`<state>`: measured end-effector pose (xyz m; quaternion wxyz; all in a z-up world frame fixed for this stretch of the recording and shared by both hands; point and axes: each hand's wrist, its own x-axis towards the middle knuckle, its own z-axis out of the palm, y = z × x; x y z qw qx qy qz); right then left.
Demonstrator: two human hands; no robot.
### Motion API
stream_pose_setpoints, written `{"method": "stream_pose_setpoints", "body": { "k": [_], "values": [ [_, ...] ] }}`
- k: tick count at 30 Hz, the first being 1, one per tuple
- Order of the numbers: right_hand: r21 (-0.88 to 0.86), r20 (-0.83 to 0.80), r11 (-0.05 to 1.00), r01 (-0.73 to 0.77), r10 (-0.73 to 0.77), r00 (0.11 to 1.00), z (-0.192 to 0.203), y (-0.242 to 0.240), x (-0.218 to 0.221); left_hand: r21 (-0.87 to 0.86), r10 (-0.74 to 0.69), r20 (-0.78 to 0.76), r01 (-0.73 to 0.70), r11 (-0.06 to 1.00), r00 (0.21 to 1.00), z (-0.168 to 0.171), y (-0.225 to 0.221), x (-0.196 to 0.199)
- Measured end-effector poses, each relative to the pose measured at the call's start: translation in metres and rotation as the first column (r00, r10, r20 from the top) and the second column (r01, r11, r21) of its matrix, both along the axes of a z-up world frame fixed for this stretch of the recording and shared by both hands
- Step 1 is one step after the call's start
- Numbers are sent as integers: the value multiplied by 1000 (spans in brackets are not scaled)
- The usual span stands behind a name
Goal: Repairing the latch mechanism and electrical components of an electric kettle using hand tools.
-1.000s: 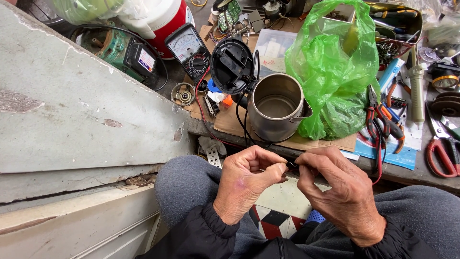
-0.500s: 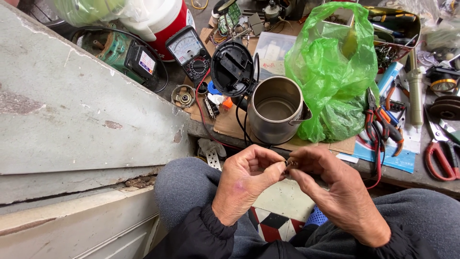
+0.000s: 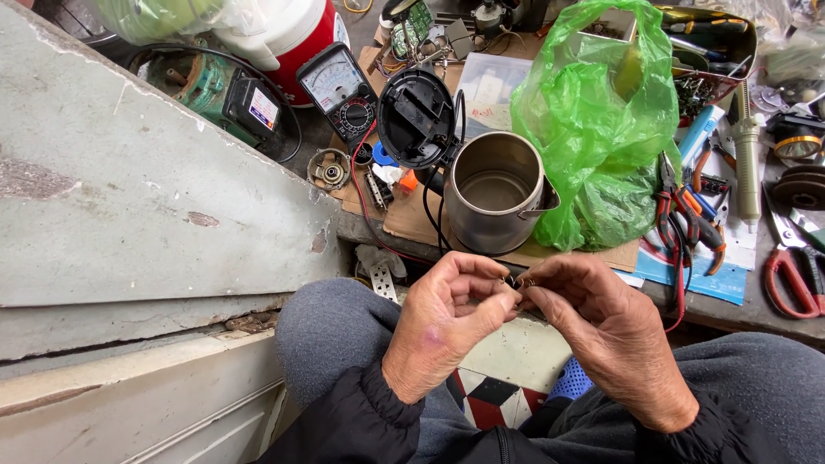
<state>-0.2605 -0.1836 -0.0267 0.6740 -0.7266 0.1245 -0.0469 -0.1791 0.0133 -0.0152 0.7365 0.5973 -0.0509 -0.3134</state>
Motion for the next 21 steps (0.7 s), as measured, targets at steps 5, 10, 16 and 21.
{"method": "stream_pose_setpoints", "body": {
  "k": [5, 10, 16, 21],
  "values": [
    [-2, 34, 1000, 18, -17, 999, 5, 1, 1, 0, -16, 31, 16, 1000, 999, 1, 1, 2],
    [-192, 72, 981, 16, -2, 997, 8, 5, -1, 2, -103, 141, 104, 995, 985, -1, -3, -1],
    [-501, 186, 861, 89, 7, 983, 14, 10, 1, 72, -73, 94, 67, 995, 993, -2, -5, -1],
    [-316, 91, 949, 1, 29, 995, 14, 6, 3, -29, 30, 25, -29, 999, 999, -7, -6, -1]
  ]
}}
